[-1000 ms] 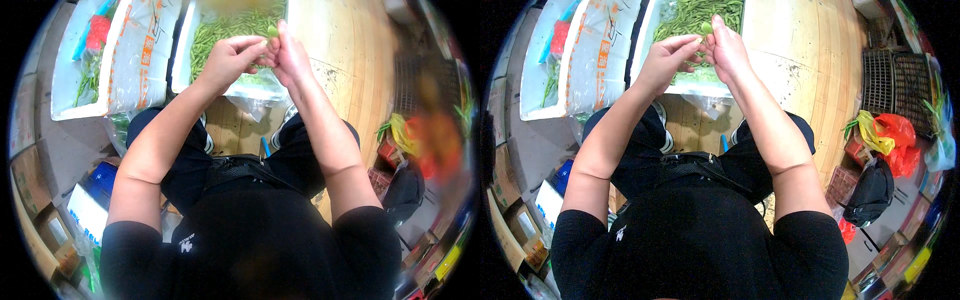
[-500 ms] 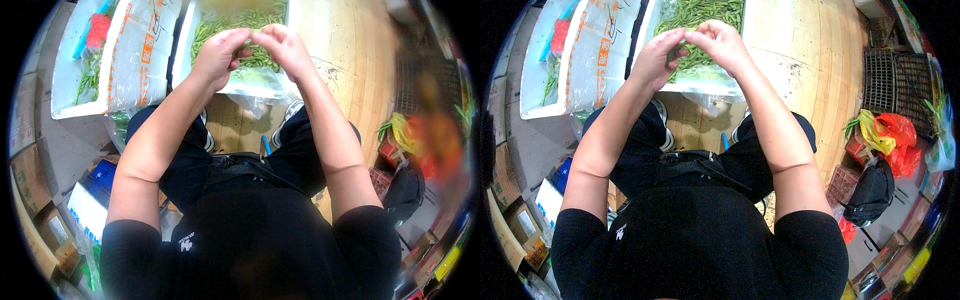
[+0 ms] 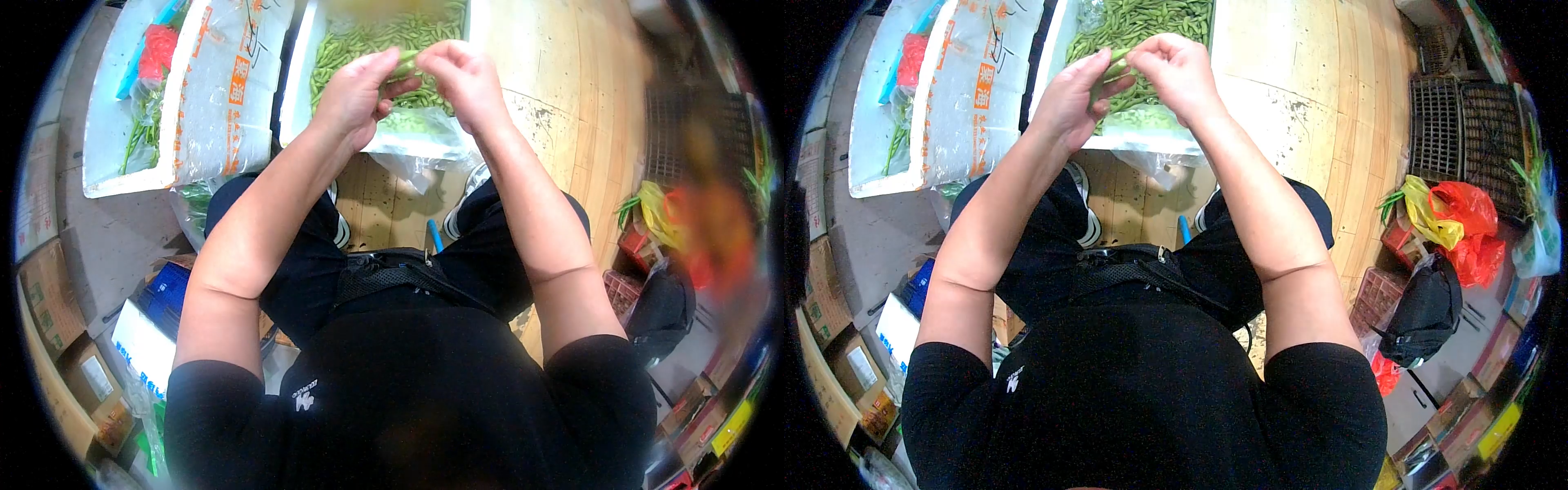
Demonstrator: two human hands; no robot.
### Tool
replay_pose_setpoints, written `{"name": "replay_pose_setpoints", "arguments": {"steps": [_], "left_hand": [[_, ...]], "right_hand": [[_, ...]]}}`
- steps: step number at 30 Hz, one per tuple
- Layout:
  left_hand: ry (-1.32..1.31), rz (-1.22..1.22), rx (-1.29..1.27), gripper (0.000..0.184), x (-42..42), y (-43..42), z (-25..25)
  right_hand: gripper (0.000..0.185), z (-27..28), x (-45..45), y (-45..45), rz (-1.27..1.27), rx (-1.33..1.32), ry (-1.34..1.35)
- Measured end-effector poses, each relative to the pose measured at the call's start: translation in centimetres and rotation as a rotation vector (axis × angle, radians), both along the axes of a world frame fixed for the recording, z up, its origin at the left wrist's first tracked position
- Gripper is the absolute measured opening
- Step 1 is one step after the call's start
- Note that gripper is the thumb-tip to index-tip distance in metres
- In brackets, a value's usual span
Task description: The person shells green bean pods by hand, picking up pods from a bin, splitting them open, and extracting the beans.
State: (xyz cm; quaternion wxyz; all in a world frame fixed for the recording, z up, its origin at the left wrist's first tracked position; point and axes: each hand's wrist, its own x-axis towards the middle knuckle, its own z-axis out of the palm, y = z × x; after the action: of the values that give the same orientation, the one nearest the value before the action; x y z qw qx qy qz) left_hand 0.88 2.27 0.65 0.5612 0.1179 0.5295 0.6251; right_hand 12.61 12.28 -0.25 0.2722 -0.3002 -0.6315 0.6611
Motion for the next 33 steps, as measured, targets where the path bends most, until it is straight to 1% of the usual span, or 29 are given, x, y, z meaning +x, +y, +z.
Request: {"name": "replay_pose_setpoints", "arguments": {"steps": [1, 4, 8, 11, 12, 14, 16, 17, 19, 20, 21, 22, 24, 27, 30, 33], "left_hand": [[-0.017, 0.009, -0.009, 0.024, -0.1, 0.0, 0.0], [-0.078, 0.045, -0.026, 0.026, -0.6, 0.0, 0.0], [-0.220, 0.076, 0.012, 0.027, -1.1, 0.1, -0.8], [-0.271, 0.088, -0.003, 0.027, -0.7, 0.2, -0.4], [-0.273, 0.094, -0.009, 0.027, -0.6, 0.2, -0.5], [-0.284, 0.100, -0.018, 0.026, -0.5, 0.3, -0.7], [-0.303, 0.101, -0.026, 0.023, -0.6, 0.5, -1.0], [-0.319, 0.062, -0.005, 0.021, -0.9, 0.4, -1.2], [-0.351, -0.015, 0.039, 0.018, -1.6, -0.1, -1.3], [-0.296, -0.008, 0.017, 0.017, -1.4, -0.1, -1.1], [-0.240, -0.002, -0.005, 0.016, -0.9, -0.1, -0.1], [-0.185, 0.003, -0.027, 0.015, -0.6, -0.1, 0.4], [-0.135, -0.028, 0.021, 0.014, -0.7, 0.0, -0.1], [-0.066, -0.018, 0.083, 0.014, -0.6, -0.1, -0.2], [0.028, -0.013, 0.120, 0.019, -0.4, -0.2, 0.0], [0.121, -0.009, 0.139, 0.024, -0.2, -0.2, 0.0]], "right_hand": [[0.014, -0.1, 0.0, 0.1, -0.030, -0.056, 0.062], [0.014, 0.6, 0.3, 0.6, -0.044, -0.132, 0.109], [0.014, 1.0, 0.4, 0.0, -0.010, -0.101, 0.131], [0.014, 0.3, 0.1, -1.0, 0.012, 0.242, 0.013], [0.013, 0.8, 0.1, -1.5, 0.060, 0.290, -0.111], [0.013, 0.7, 0.0, -2.3, 0.205, 0.362, -0.078], [0.015, 1.9, 0.2, -2.5, 0.219, 0.282, -0.023], [0.015, 2.3, 0.3, -2.5, 0.226, 0.243, 0.004], [0.017, 1.2, 0.3, -0.8, 0.074, 0.310, -0.038], [0.018, 0.7, 0.4, -0.2, -0.002, 0.344, -0.059], [0.018, 1.7, 0.5, -0.1, -0.020, 0.367, -0.085], [0.017, 1.7, 0.6, 0.0, 0.017, 0.421, -0.128], [0.016, 1.3, 0.6, 0.2, 0.092, 0.528, -0.215], [0.018, 0.2, 0.2, 0.0, 0.013, 0.639, -0.089], [0.018, -0.1, 0.2, -0.1, -0.031, 0.378, -0.050], [0.018, 0.1, 0.4, 0.2, 0.019, 0.177, -0.027]]}}
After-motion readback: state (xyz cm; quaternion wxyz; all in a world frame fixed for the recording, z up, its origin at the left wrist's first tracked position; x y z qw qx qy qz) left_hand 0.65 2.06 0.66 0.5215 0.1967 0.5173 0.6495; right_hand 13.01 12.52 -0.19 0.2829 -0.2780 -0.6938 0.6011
